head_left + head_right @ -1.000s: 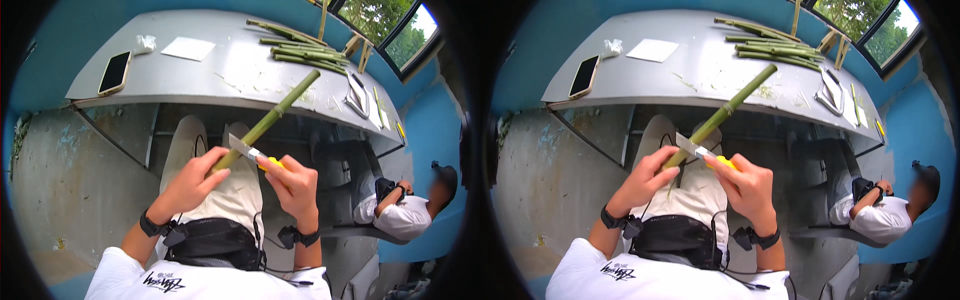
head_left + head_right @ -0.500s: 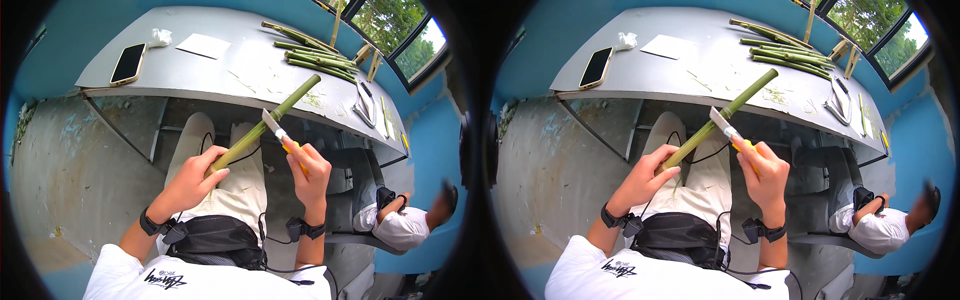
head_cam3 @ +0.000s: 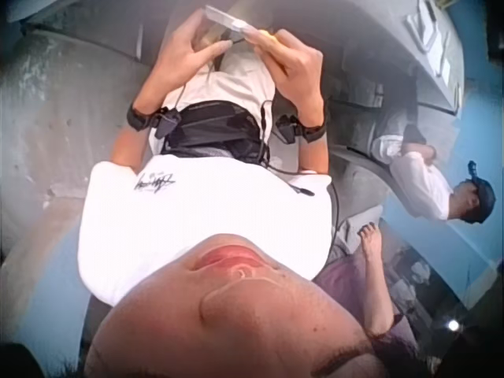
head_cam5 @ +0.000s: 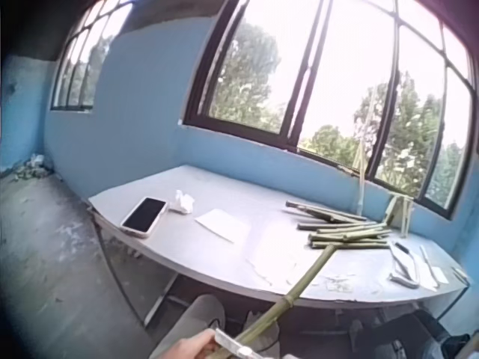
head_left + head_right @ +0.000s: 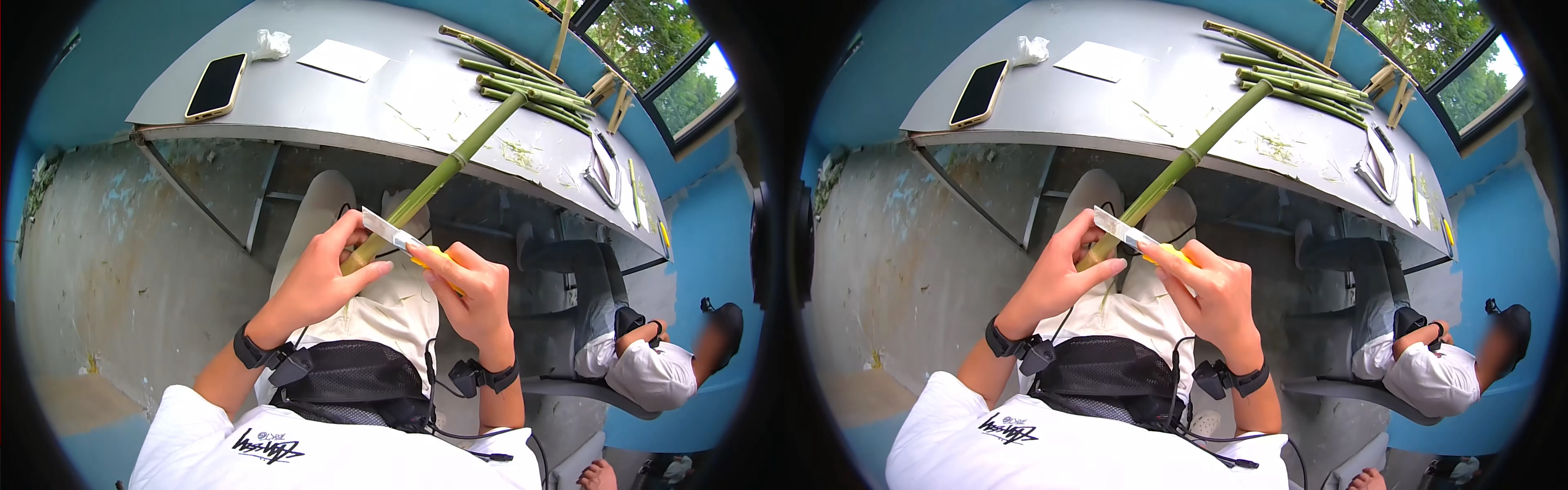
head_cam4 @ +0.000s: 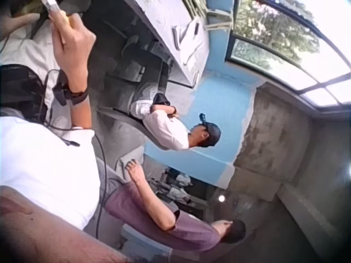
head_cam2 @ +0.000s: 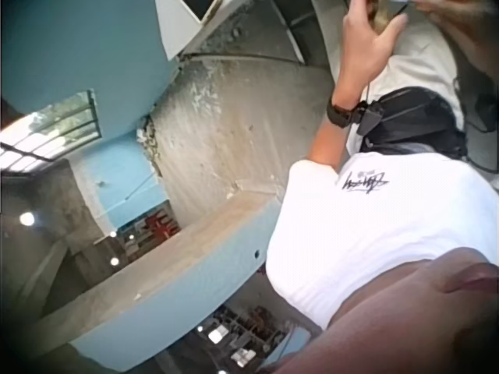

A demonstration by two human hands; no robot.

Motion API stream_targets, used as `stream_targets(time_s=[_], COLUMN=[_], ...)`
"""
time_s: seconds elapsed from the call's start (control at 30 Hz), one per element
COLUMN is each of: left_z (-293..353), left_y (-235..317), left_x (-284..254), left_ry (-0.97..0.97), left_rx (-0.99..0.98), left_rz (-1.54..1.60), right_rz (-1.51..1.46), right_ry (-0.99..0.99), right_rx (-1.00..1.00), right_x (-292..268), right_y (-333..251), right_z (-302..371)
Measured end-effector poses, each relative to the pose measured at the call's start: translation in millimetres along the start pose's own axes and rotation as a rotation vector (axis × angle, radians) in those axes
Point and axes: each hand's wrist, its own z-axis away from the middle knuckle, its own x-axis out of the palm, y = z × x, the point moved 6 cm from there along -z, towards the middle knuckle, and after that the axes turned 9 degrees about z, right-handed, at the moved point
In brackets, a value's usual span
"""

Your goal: Peeling the outer layer of a bamboo stalk using a utility knife.

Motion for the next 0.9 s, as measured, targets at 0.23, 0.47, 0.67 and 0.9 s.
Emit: stream_targets(time_s=[0.23, 0.47, 0.67, 0.9], left_z=[-3.3, -6.3, -4.9, -9.3], left_y=[-21.0, -20.4, -16.7, -24.1], left_x=[-6.1, -1.0, -2.9, -0.6], left_ry=[-0.05, -0.01, 0.005, -0.053], left_rx=[-0.277, -0.222, -0.218, -0.186], left_rz=[0.219, 0.258, 0.241, 0.466], right_rz=[-0.039, -0.083, -0.096, -0.176], right_ry=[-0.021, 0.012, 0.017, -0.022], right_rx=[0.064, 0.079, 0.116, 0.124], right_x=[8.1, 17.1, 18.9, 21.8], right_y=[-4.3, -4.3, -2.7, 1.4], right_z=[0.1, 3.7, 4.8, 7.8])
